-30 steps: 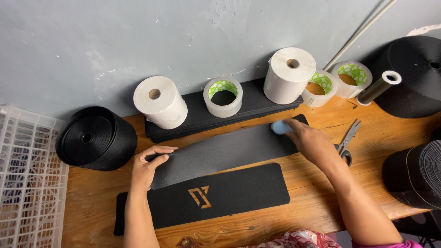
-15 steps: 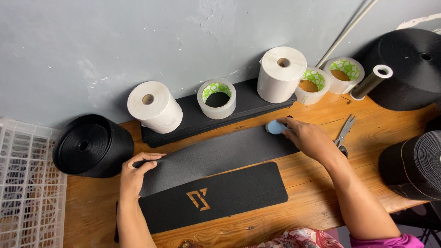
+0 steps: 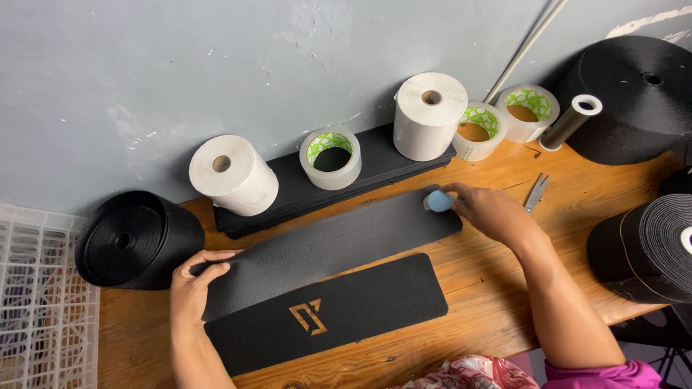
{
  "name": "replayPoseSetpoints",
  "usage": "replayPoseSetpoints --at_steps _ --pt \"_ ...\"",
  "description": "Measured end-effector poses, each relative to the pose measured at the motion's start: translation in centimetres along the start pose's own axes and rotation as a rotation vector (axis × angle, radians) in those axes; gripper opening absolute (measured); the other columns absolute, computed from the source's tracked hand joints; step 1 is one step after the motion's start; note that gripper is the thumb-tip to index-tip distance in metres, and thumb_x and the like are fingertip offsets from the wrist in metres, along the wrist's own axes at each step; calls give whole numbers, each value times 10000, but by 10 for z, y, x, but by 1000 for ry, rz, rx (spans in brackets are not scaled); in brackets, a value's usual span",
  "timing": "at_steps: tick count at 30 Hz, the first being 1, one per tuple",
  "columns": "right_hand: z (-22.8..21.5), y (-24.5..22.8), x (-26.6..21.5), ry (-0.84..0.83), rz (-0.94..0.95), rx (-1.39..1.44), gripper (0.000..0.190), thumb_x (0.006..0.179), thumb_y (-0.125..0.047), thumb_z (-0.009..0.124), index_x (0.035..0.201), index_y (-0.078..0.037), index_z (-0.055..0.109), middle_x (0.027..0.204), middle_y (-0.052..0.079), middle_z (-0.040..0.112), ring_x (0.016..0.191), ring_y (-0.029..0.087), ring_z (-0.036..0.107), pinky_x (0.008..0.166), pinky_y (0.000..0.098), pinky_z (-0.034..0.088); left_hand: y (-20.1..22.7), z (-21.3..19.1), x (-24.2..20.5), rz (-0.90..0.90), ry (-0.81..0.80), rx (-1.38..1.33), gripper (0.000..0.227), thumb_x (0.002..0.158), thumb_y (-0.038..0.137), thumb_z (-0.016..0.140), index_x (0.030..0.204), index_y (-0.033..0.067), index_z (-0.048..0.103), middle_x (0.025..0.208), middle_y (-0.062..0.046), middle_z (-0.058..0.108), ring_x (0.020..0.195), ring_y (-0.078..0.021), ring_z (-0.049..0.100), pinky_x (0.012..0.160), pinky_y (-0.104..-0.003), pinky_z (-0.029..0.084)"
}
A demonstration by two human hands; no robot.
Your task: Cleaning a strip of black material using a liquid applicator and then folding it.
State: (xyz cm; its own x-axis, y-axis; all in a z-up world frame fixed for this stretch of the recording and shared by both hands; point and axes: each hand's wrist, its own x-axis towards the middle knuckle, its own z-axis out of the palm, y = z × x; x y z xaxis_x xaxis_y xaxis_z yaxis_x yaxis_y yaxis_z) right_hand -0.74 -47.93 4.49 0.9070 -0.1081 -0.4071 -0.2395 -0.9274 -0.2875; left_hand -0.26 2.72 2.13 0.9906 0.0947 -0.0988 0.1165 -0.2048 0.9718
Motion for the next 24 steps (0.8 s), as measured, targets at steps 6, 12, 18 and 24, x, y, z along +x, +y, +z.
replayPoseSetpoints --at_steps 6,12,18,24 --pt "-42 -28 -32 -101 86 105 363 1033 -376 474 1380 -386 580 1175 -59 754 497 247 552 665 379 518 4 1 1 -40 22 10 153 781 -60 654 883 -16 759 1001 -156 787 1027 -237 730 1016 -311 530" --pt "-52 -32 -42 -149 174 71 344 999 -291 472 1298 -383 616 1199 -68 735 528 218 597 376 388 504 -1 -1 2 -68 29 19 161 767 -48 659 888 -18 761 1006 -153 789 1009 -229 723 989 -293 514" --pt "-41 -11 -25 -107 64 119 317 994 -371 525 1283 -410 648 1125 -60 778 533 220 636 678 346 511 5 4 0 -90 32 24 155 780 -52 651 888 -19 758 1014 -161 790 1022 -237 729 995 -298 523" --pt "-16 7 -7 147 61 -145 370 988 -298 453 1317 -372 606 691 51 771 834 261 732 704 424 493 3 3 1 -91 20 -7 154 777 -70 645 884 -42 753 1018 -181 786 1016 -248 727 996 -300 521"
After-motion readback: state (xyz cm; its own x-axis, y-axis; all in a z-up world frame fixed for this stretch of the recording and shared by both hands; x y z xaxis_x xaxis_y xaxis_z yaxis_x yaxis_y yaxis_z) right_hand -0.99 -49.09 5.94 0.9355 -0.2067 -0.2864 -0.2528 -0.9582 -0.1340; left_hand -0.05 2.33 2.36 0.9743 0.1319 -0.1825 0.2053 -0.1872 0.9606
